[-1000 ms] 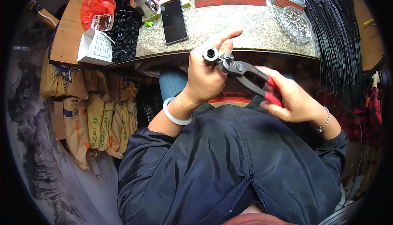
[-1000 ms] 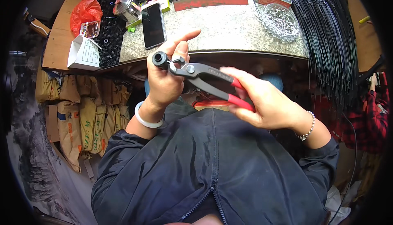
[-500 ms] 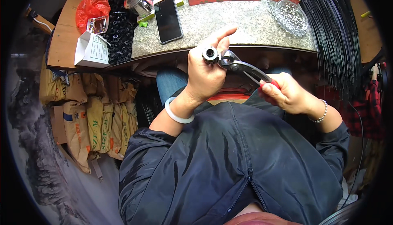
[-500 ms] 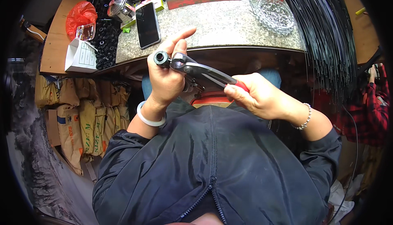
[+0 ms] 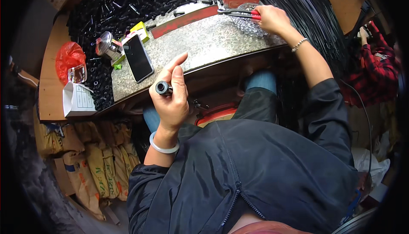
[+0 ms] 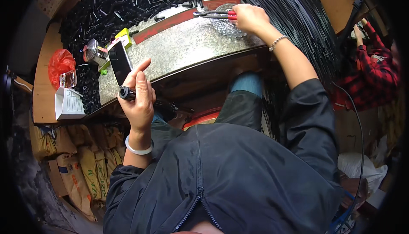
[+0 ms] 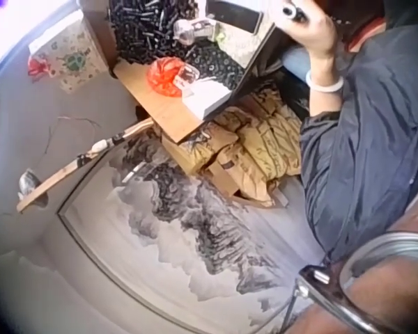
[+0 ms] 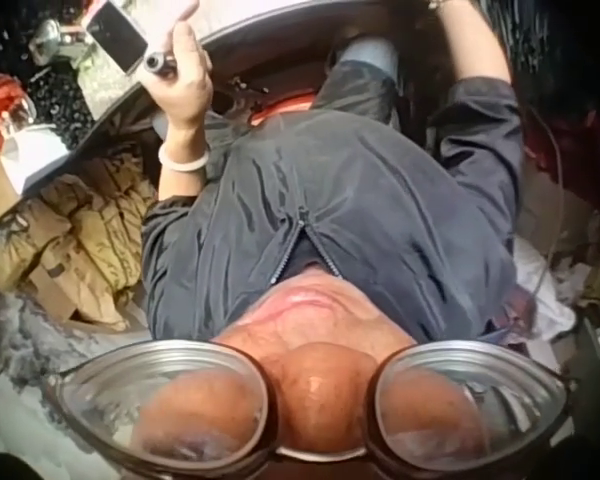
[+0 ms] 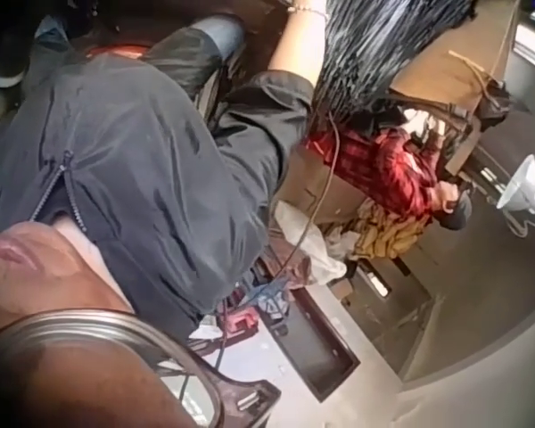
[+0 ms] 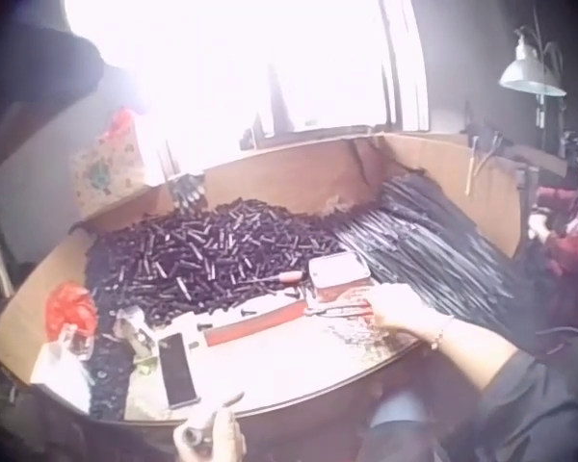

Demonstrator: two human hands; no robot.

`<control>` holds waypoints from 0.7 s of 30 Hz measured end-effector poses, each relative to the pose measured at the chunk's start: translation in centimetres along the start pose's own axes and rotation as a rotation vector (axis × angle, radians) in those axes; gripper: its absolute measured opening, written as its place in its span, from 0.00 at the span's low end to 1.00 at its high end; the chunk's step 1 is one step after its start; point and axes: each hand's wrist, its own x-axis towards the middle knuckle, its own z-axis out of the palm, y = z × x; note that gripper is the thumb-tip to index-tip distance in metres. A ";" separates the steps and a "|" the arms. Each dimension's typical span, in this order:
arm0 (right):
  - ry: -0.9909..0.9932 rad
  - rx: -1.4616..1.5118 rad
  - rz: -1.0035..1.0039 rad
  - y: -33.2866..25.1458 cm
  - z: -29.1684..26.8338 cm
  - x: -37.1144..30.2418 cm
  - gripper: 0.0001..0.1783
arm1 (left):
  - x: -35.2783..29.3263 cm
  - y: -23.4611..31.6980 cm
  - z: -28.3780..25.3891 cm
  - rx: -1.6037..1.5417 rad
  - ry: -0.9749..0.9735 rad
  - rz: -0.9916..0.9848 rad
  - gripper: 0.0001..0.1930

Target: Assembling small plastic components and connectors onto bundles of black cables using pliers at a workbench.

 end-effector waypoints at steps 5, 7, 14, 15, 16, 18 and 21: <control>-0.084 -0.020 0.042 -1.1 0.9 1.4 0.09 | -0.1 0.0 0.4 0.049 -0.033 0.003 0.15; -0.053 0.024 0.050 -1.2 0.9 1.2 0.08 | -0.2 0.1 0.4 0.048 -0.041 0.010 0.14; 0.335 0.289 -0.043 -1.2 -0.5 -0.8 0.08 | 0.1 -0.6 0.1 0.122 -0.073 0.051 0.14; 0.411 0.555 -0.204 -1.8 -0.5 -1.4 0.08 | 0.4 -0.5 0.5 0.135 -0.073 0.065 0.14; 0.345 0.757 -0.204 -4.6 -2.6 -3.2 0.09 | 0.5 -0.6 0.6 0.109 -0.076 0.034 0.13; 0.422 0.894 -0.542 -9.1 -4.5 -6.3 0.08 | -0.2 0.5 0.8 0.111 -0.024 -0.002 0.10; 0.512 1.032 -0.763 -12.9 -4.2 -9.3 0.10 | 0.1 0.0 1.6 0.029 -0.052 0.074 0.09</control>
